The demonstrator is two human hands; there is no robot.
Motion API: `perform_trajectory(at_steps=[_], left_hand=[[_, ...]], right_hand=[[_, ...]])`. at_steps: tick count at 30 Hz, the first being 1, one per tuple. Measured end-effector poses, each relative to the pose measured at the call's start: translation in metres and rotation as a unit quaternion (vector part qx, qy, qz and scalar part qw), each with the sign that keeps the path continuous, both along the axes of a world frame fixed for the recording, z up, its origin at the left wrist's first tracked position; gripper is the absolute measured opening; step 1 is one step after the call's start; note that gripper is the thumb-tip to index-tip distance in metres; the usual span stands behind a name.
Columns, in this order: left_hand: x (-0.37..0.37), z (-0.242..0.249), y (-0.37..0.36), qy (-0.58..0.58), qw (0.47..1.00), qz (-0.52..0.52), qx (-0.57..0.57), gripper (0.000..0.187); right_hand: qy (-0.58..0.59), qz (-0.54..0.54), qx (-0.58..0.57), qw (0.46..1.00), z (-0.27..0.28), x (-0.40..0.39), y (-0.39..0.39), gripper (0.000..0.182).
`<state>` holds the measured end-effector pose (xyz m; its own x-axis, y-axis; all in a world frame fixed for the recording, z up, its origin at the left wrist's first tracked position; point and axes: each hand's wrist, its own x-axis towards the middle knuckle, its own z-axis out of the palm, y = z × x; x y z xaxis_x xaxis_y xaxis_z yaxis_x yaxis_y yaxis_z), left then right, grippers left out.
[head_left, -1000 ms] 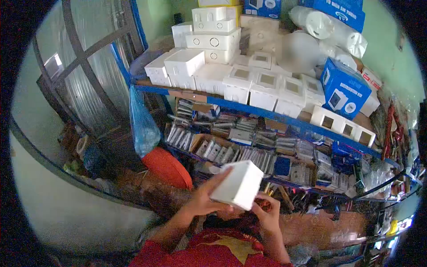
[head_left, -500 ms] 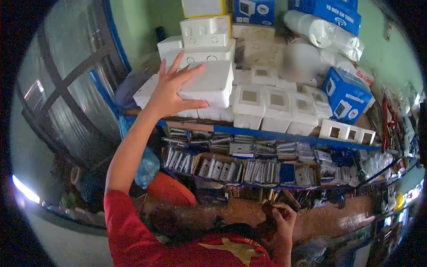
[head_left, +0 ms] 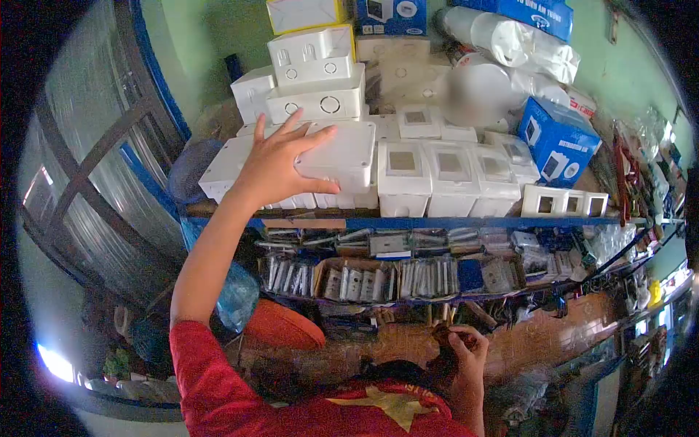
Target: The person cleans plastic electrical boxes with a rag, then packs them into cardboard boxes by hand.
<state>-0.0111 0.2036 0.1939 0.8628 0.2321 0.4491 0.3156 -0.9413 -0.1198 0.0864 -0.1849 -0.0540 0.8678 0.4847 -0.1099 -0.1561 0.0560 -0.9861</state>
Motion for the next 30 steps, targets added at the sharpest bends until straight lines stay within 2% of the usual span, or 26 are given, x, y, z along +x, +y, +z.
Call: perform_trajectory(at_steps=[4,6,9,13,14,16,19,21,23,26,29,30], left_hand=[[0.005,-0.005,-0.003,-0.018,0.999,0.021,0.031,0.085],[0.008,-0.009,-0.003,-0.032,0.995,0.045,0.086,0.084],[0.013,-0.01,-0.002,-0.029,0.996,0.026,0.082,0.083],[0.007,-0.008,-0.005,-0.051,0.997,-0.009,0.054,0.079],[0.002,-0.002,-0.008,-0.072,0.996,-0.018,0.044,0.072],[-0.01,0.018,0.003,-0.108,0.994,-0.023,0.007,0.066],[-0.023,0.043,0.031,-0.183,0.98,0.001,-0.081,0.055],[-0.022,0.063,0.057,-0.224,0.971,0.001,-0.08,0.049],[-0.014,0.077,0.105,-0.242,0.966,0.026,-0.088,0.051],[0.004,0.101,0.151,-0.21,0.966,0.035,-0.149,0.065],[0.018,0.103,0.192,-0.156,0.981,-0.076,-0.082,0.082],[0.02,0.106,0.19,-0.145,0.983,-0.082,-0.083,0.086]], right_hand=[[-0.022,0.019,-0.042,0.999,0.003,0.003,0.013,0.011],[-0.007,0.005,-0.029,1.0,0.021,-0.004,0.022,0.011],[-0.034,0.028,0.003,0.999,0.018,0.001,0.031,0.012],[-0.066,0.054,-0.009,0.996,0.002,0.011,0.034,0.014],[-0.052,0.048,-0.014,0.997,0.004,0.01,0.035,0.013],[-0.025,0.034,-0.024,0.999,0.016,0.008,0.036,0.013],[-0.027,0.023,0.01,0.999,-0.001,0.017,0.033,0.012],[-0.041,0.006,0.006,0.999,-0.008,0.022,0.03,0.011],[-0.056,-0.006,-0.013,0.998,-0.014,0.026,0.028,0.012],[-0.08,-0.036,-0.014,0.996,0.013,0.016,0.029,0.012],[-0.116,-0.066,-0.013,0.991,0.011,0.015,0.028,0.012],[-0.133,-0.082,-0.012,0.988,0.005,0.015,0.027,0.012]])
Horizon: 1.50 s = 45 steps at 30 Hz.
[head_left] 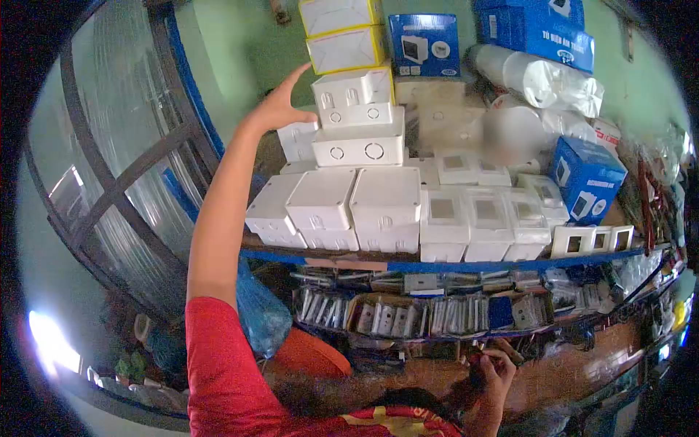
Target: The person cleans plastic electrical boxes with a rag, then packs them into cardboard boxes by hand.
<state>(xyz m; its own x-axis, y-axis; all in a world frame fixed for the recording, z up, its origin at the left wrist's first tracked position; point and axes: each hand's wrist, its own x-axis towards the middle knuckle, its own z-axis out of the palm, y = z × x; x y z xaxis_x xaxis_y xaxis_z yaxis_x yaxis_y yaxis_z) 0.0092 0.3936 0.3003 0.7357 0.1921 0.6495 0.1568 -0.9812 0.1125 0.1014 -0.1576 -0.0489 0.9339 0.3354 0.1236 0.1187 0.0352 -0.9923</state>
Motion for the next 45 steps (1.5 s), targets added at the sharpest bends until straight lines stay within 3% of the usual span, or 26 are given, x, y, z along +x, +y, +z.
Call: perform_trajectory(at_steps=[2,5,8,11,14,17,18,19,21,23,25,26,27,28,29,30,32,35,36,38,42,45], left_hand=[[0.013,0.007,-0.013,0.023,1.0,-0.018,0.003,0.094],[0.034,0.008,-0.033,0.045,0.998,0.009,-0.034,0.088],[0.048,0.01,-0.033,0.101,0.991,0.088,0.004,0.072],[0.046,0.001,-0.029,0.015,0.999,0.022,0.028,0.056],[0.024,0.005,-0.06,-0.145,0.986,0.001,0.079,0.048],[-0.019,0.01,-0.12,-0.208,0.965,-0.03,-0.156,0.045],[-0.029,0.001,-0.146,-0.275,0.932,-0.1,-0.216,0.041],[-0.034,-0.012,-0.173,-0.337,0.885,-0.168,-0.274,0.037],[-0.043,-0.044,-0.209,-0.375,0.841,-0.219,-0.322,0.041],[-0.043,-0.091,-0.23,-0.382,0.879,-0.104,-0.265,0.044],[-0.03,-0.114,-0.297,-0.331,0.869,-0.137,-0.342,0.051],[-0.024,-0.142,-0.314,-0.264,0.947,0.04,-0.178,0.056],[-0.013,-0.169,-0.331,-0.175,0.963,0.207,0.0,0.06],[0.005,-0.177,-0.362,-0.242,0.925,0.018,-0.292,0.065],[0.022,-0.184,-0.393,-0.276,0.768,-0.166,-0.554,0.071],[0.036,-0.204,-0.409,-0.253,0.771,-0.193,-0.551,0.072],[0.057,-0.219,-0.445,-0.26,0.773,-0.216,-0.536,0.071],[0.069,-0.227,-0.47,-0.244,0.787,-0.249,-0.509,0.073],[0.075,-0.238,-0.474,-0.245,0.784,-0.248,-0.513,0.074],[0.08,-0.254,-0.488,-0.237,0.781,-0.213,-0.537,0.076],[0.092,-0.243,-0.516,-0.186,0.614,-0.337,-0.689,0.104],[0.097,-0.262,-0.524,-0.155,0.569,-0.37,-0.718,0.103]], right_hand=[[0.037,0.015,0.016,0.999,-0.02,0.004,-0.004,0.012],[0.057,0.007,0.003,0.998,-0.023,-0.001,-0.008,0.01],[0.043,-0.002,-0.015,0.999,-0.007,-0.01,-0.004,0.008],[0.081,0.012,0.017,0.996,-0.008,-0.013,-0.008,0.008],[0.086,0.007,0.024,0.996,-0.006,-0.011,-0.009,0.008],[0.073,0.038,0.015,0.996,0.002,0.002,-0.02,0.009],[0.066,0.061,0.013,0.996,0.007,0.013,-0.023,0.01],[0.041,0.055,0.064,0.996,0.008,0.024,-0.024,0.012],[-0.007,0.044,0.163,0.986,0.008,0.049,-0.022,0.017],[0.04,0.022,0.199,0.979,0.026,0.069,-0.029,0.034],[-0.051,0.004,0.247,0.968,0.056,0.086,-0.027,0.042],[-0.12,0.036,0.283,0.951,0.089,0.085,-0.026,0.044],[-0.188,0.064,0.314,0.928,0.122,0.079,-0.02,0.047],[-0.248,0.07,0.319,0.912,0.14,0.075,-0.01,0.049],[-0.307,0.075,0.32,0.893,0.154,0.072,-0.003,0.052],[-0.437,0.051,0.196,0.876,0.168,0.073,-0.004,0.052],[-0.516,0.077,0.065,0.851,0.182,0.081,-0.008,0.055],[-0.363,0.169,0.104,0.91,0.17,0.095,-0.023,0.063],[-0.397,0.11,0.085,0.907,0.171,0.093,-0.033,0.063],[-0.367,0.103,0.038,0.924,0.156,0.101,-0.047,0.056],[-0.38,0.071,-0.027,0.922,0.132,0.109,-0.071,0.035],[-0.427,0.071,-0.037,0.901,0.117,0.116,-0.087,0.028]])
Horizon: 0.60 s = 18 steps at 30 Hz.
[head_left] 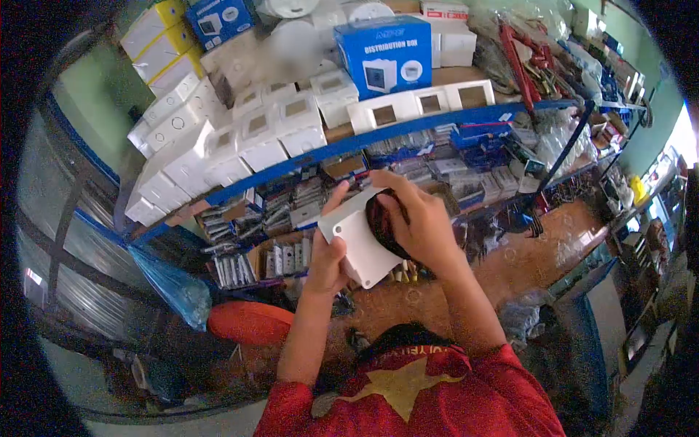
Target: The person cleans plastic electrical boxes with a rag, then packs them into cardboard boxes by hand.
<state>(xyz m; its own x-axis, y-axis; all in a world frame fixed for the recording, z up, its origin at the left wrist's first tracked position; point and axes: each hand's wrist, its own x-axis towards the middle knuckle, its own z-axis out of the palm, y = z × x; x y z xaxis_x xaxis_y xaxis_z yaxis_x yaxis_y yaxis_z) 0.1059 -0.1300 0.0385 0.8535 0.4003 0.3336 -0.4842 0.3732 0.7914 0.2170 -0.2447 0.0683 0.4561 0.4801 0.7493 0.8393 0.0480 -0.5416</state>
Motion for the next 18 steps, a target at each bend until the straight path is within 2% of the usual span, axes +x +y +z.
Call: perform_trajectory(at_steps=[2,3,4,5,6,7,8,10,12,13,14,15,16,17,18], left_hand=[[0.0,-0.011,-0.011,0.026,0.998,0.048,0.03,0.095],[-0.001,-0.015,-0.016,0.013,0.999,0.044,0.022,0.092],[0.0,-0.018,-0.021,-0.005,0.999,0.04,0.015,0.09],[-0.003,-0.017,-0.025,-0.016,0.998,0.016,-0.052,0.089],[-0.005,-0.014,-0.028,-0.011,0.999,0.006,-0.049,0.09],[-0.006,-0.013,-0.031,-0.006,0.999,0.034,-0.004,0.091],[-0.002,-0.012,-0.032,-0.008,0.997,0.066,0.04,0.092],[0.003,-0.018,-0.033,0.027,0.996,0.07,0.051,0.096],[0.014,-0.032,-0.035,0.045,0.992,0.082,0.086,0.104],[0.022,-0.042,-0.038,0.039,0.986,0.116,0.116,0.104],[0.029,-0.047,-0.044,0.03,0.978,0.148,0.146,0.104],[0.021,-0.043,-0.046,0.054,0.975,0.117,0.179,0.075],[0.021,-0.048,-0.047,0.049,0.982,0.109,0.149,0.074],[0.022,-0.053,-0.049,0.045,0.987,0.101,0.118,0.074],[0.02,-0.054,-0.051,0.023,0.977,0.125,0.172,0.077]], right_hand=[[0.005,0.0,0.022,1.0,-0.009,0.011,-0.01,0.025],[-0.063,-0.073,0.033,0.995,-0.013,0.021,-0.018,0.019],[-0.002,-0.145,0.034,0.989,-0.018,0.033,-0.024,0.015],[0.018,-0.201,0.02,0.979,-0.024,0.053,-0.032,0.012],[0.121,-0.19,0.041,0.973,-0.026,0.062,-0.046,0.011],[0.142,-0.181,0.136,0.964,-0.03,0.068,-0.06,0.012],[0.174,-0.195,0.183,0.948,-0.029,0.068,-0.071,0.014],[0.273,-0.108,0.282,0.913,-0.012,0.039,-0.082,0.021],[0.292,0.12,0.312,0.896,-0.003,-0.002,-0.073,0.038],[0.177,0.068,0.181,0.965,-0.01,-0.018,-0.067,0.046],[0.055,0.013,0.041,0.998,-0.018,-0.031,-0.064,0.055],[-0.001,0.001,0.025,1.0,-0.026,-0.04,-0.061,0.058],[-0.059,-0.01,0.008,0.998,-0.035,-0.045,-0.06,0.061],[-0.069,0.006,-0.003,0.998,-0.047,-0.045,-0.062,0.061],[-0.079,0.024,-0.013,0.996,-0.061,-0.042,-0.066,0.061]])
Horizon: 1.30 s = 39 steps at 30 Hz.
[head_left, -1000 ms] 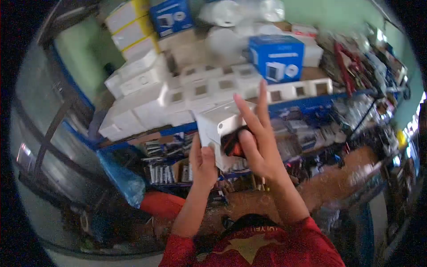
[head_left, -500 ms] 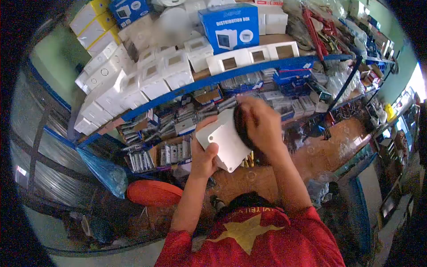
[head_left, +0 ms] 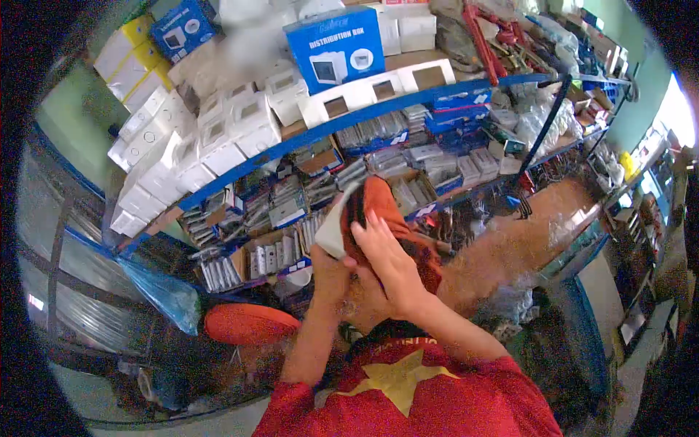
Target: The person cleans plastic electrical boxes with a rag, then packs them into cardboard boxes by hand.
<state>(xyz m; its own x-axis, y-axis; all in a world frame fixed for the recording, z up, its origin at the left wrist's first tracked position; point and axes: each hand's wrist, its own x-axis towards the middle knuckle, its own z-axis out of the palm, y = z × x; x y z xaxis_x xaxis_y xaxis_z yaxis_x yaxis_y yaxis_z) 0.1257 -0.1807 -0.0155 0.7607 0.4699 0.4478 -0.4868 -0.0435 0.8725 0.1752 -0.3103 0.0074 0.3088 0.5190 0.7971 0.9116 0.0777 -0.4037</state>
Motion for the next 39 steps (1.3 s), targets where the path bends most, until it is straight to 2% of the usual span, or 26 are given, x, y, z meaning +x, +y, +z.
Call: perform_trajectory(at_steps=[2,3,6,7,9,12,15,17,18,19,21,22,24,25,26,29,33,34,36,38,39], left_hand=[[-0.005,-0.006,-0.008,-0.004,0.999,0.044,-0.018,0.085],[-0.011,-0.013,-0.011,0.052,0.997,0.021,-0.057,0.09],[-0.004,-0.025,-0.02,0.024,0.988,-0.045,-0.145,0.09],[-0.002,-0.02,-0.024,0.002,0.992,-0.053,-0.112,0.09],[0.001,-0.024,-0.02,-0.009,0.982,-0.095,-0.161,0.091],[-0.004,-0.031,-0.006,0.016,0.979,-0.087,-0.183,0.097],[-0.004,-0.011,0.0,0.027,0.983,-0.046,-0.174,0.104],[0.0,0.0,0.008,0.04,0.989,-0.014,-0.141,0.11],[-0.001,0.005,0.009,0.059,0.994,-0.002,-0.087,0.113],[-0.006,0.003,0.005,0.078,0.993,-0.005,-0.086,0.114],[-0.004,0.004,-0.003,0.105,0.992,-0.014,-0.075,0.116],[-0.001,0.018,-0.017,0.072,0.994,-0.031,-0.082,0.116],[0.006,0.011,-0.027,0.036,0.994,0.008,-0.104,0.113],[0.005,0.001,-0.021,0.056,0.992,-0.019,-0.108,0.107],[0.006,-0.004,-0.023,0.0,0.987,-0.032,-0.155,0.099],[-0.002,-0.024,-0.008,0.028,0.979,-0.016,-0.201,0.089],[-0.003,-0.03,0.006,0.075,0.968,0.055,-0.233,0.084],[-0.002,-0.015,0.001,0.037,0.983,0.044,-0.175,0.086],[0.001,-0.015,0.001,0.043,0.985,0.043,-0.159,0.087],[-0.002,-0.006,0.002,0.028,0.956,-0.009,-0.293,0.087],[-0.002,0.001,0.003,0.018,0.934,-0.037,-0.355,0.088]], right_hand=[[-0.002,0.021,-0.028,0.999,-0.012,-0.003,-0.01,0.061],[-0.006,0.023,-0.043,0.999,-0.014,-0.003,-0.016,0.061],[-0.021,0.01,-0.095,0.995,0.008,0.011,-0.028,0.067],[-0.004,-0.009,-0.097,0.995,0.03,0.012,-0.027,0.069],[0.016,-0.026,-0.097,0.995,0.038,0.008,-0.018,0.077],[-0.048,-0.001,-0.021,0.999,0.015,0.001,-0.009,0.051],[-0.077,0.067,0.029,0.994,-0.01,-0.003,-0.02,0.037],[-0.045,0.065,0.042,0.996,-0.026,0.007,-0.025,0.037],[-0.026,0.065,0.046,0.996,-0.027,0.007,-0.028,0.037],[-0.01,0.0,0.046,0.999,-0.025,0.004,-0.03,0.037],[-0.02,-0.062,0.015,0.998,-0.003,0.009,-0.031,0.043],[-0.029,-0.103,-0.016,0.994,0.007,0.008,-0.03,0.046],[-0.02,-0.109,-0.05,0.993,0.019,0.004,-0.021,0.051],[-0.012,-0.099,-0.031,0.995,0.016,0.001,-0.012,0.052],[-0.008,-0.089,-0.013,0.996,0.02,-0.003,-0.008,0.054],[-0.042,-0.013,-0.026,0.999,0.012,-0.011,-0.003,0.047],[-0.034,0.005,-0.06,0.998,-0.023,-0.012,-0.023,0.043],[-0.008,0.003,-0.056,0.998,-0.031,-0.006,-0.03,0.042],[0.054,0.001,-0.054,0.997,-0.046,0.003,-0.046,0.04],[0.183,-0.06,-0.093,0.977,-0.04,0.017,-0.062,0.035],[0.242,-0.117,-0.062,0.961,-0.03,0.026,-0.069,0.034]])
